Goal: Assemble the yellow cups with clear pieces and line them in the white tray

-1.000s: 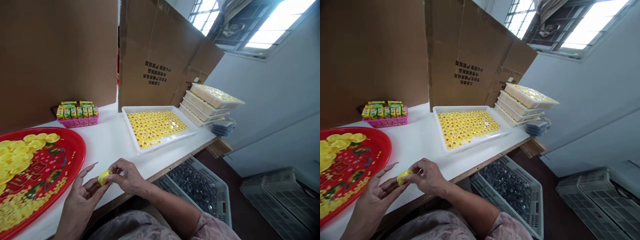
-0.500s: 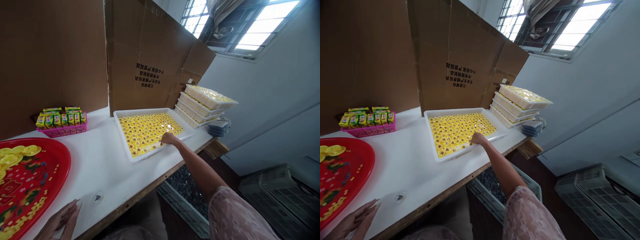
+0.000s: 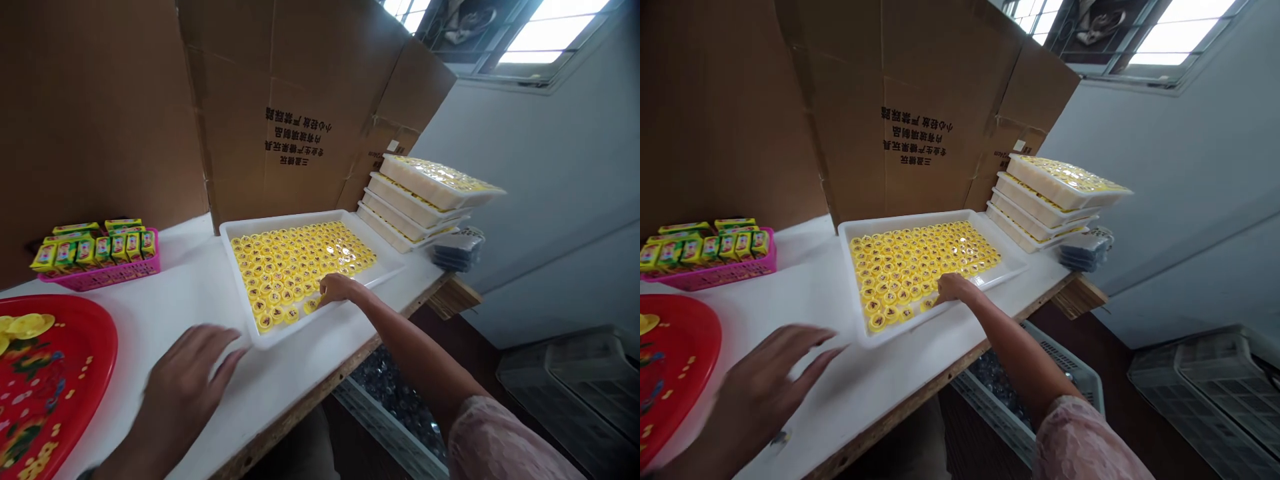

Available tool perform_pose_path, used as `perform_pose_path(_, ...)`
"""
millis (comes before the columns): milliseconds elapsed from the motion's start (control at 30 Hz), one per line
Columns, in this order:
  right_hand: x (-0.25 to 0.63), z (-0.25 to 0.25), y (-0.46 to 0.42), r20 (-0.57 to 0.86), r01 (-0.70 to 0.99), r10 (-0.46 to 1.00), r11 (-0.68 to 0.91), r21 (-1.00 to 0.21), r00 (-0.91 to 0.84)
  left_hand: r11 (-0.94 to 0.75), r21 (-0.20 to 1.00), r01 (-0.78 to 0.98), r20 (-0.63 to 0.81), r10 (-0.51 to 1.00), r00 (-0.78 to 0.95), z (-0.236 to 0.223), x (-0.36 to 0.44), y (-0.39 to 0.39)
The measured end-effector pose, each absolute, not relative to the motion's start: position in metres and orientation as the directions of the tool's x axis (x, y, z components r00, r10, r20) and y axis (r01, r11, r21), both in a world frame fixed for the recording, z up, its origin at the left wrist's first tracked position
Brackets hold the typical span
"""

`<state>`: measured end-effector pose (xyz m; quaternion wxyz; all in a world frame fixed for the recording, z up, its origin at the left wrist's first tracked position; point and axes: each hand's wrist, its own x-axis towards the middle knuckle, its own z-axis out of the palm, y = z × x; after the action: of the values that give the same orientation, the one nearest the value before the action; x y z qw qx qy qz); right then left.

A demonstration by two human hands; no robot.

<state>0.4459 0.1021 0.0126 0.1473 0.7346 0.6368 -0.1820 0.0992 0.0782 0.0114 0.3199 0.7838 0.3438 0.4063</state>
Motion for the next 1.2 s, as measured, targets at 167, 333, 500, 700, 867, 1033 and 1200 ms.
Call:
perform_pose_path(167,0.431,0.009,0.106,-0.43,0.988,0.894,-0.152,-0.034,0.123,-0.838,0.41,0.36,0.143,0.449,0.882,0.027,0.206,0.137)
perform_pose_path(333,0.423,0.008,0.106,-0.385,0.977,0.907,-0.206,-0.053,0.17,-0.814,0.451,0.365,0.015,0.416,0.909,0.02,0.245,0.157)
perform_pose_path(500,0.427,0.012,0.102,-0.312,0.969,0.933,-0.221,-0.113,0.177,-0.826,0.391,0.406,-0.1,0.401,0.911,0.016,0.243,0.159)
perform_pose_path(700,0.426,0.01,0.103,-0.304,0.966,0.939,-0.214,-0.146,0.162,-0.863,0.207,0.461,-0.153,0.437,0.887,0.007,0.248,0.155)
perform_pose_path(867,0.426,0.019,0.095,-0.298,0.968,0.94,-0.212,-0.137,0.164,-0.851,0.159,0.501,-0.171,0.476,0.862,0.006,0.249,0.157)
perform_pose_path(1033,0.419,0.027,0.089,-0.286,0.906,0.948,0.008,-0.423,-0.142,-0.845,0.201,0.496,-0.197,0.461,0.865,0.014,0.239,0.16)
perform_pose_path(1200,0.408,0.018,0.102,-0.376,0.789,0.796,0.195,-0.582,-0.474,-0.857,0.17,0.487,-0.342,0.412,0.844,0.016,0.229,0.161)
